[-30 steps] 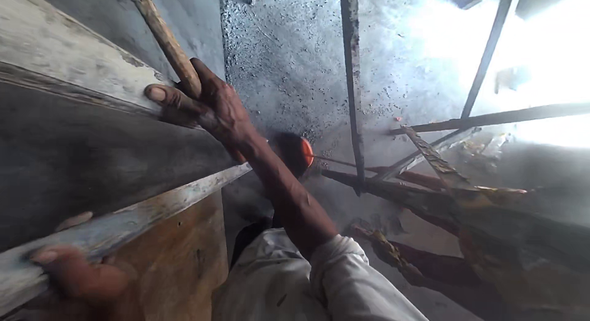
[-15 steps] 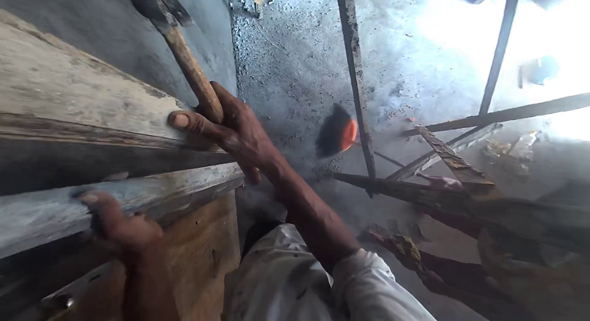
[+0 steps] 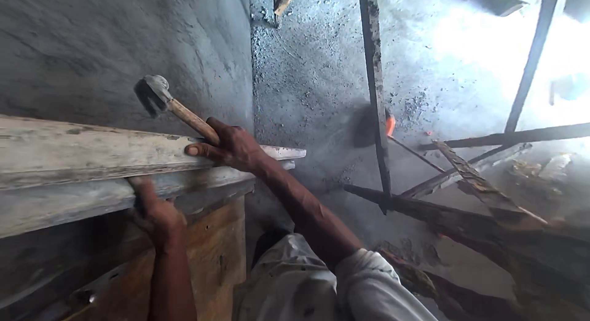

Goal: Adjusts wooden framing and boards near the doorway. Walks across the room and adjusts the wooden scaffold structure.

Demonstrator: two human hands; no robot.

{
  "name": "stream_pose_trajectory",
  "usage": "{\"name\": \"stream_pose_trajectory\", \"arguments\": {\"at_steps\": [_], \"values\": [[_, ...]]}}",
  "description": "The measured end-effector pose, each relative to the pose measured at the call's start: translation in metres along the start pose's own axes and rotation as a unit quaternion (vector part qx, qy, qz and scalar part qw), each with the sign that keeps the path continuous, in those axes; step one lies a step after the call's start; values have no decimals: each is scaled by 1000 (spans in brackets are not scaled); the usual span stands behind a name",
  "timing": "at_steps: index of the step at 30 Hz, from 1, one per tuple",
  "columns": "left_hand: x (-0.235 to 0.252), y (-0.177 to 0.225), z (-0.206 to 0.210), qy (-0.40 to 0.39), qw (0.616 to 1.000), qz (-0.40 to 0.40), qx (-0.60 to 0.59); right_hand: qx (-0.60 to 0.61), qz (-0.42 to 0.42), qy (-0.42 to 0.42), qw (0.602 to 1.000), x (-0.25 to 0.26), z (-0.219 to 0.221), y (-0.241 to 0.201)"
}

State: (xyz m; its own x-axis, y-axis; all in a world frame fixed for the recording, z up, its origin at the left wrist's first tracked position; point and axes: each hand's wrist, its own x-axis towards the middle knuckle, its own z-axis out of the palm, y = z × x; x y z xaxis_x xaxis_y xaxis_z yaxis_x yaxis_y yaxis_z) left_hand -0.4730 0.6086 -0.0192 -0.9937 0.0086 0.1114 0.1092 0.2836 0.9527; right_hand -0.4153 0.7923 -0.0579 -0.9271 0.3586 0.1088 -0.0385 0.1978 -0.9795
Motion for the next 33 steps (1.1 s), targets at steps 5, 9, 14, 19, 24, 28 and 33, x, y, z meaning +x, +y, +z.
{"name": "stream_pose_trajectory", "arguments": {"at_steps": [5, 9, 14, 19, 24, 28, 33], "values": [[-12, 1, -11, 3, 1000, 4, 22, -34, -74, 50, 995, 36, -27, -12], [-12, 1, -15, 5, 999, -12, 29, -23, -108, 100, 989, 41, -35, -6], [3, 6, -8, 15, 1000, -23, -11, -14, -70, 88, 994, 37, -31, 54], [13, 6, -3, -18, 1000, -11, 9, -32, -58, 43, 997, 36, -19, 32], [26, 10, 2, -1, 999, -28, 41, -34, -23, -12, 999, 50, 3, 41], [32, 11, -8, 18, 989, -76, 129, -30, 43, -69, 996, 56, 28, 38], [40, 19, -12, 2, 978, -114, 176, -33, 67, -74, 994, 63, 60, 4]]}}
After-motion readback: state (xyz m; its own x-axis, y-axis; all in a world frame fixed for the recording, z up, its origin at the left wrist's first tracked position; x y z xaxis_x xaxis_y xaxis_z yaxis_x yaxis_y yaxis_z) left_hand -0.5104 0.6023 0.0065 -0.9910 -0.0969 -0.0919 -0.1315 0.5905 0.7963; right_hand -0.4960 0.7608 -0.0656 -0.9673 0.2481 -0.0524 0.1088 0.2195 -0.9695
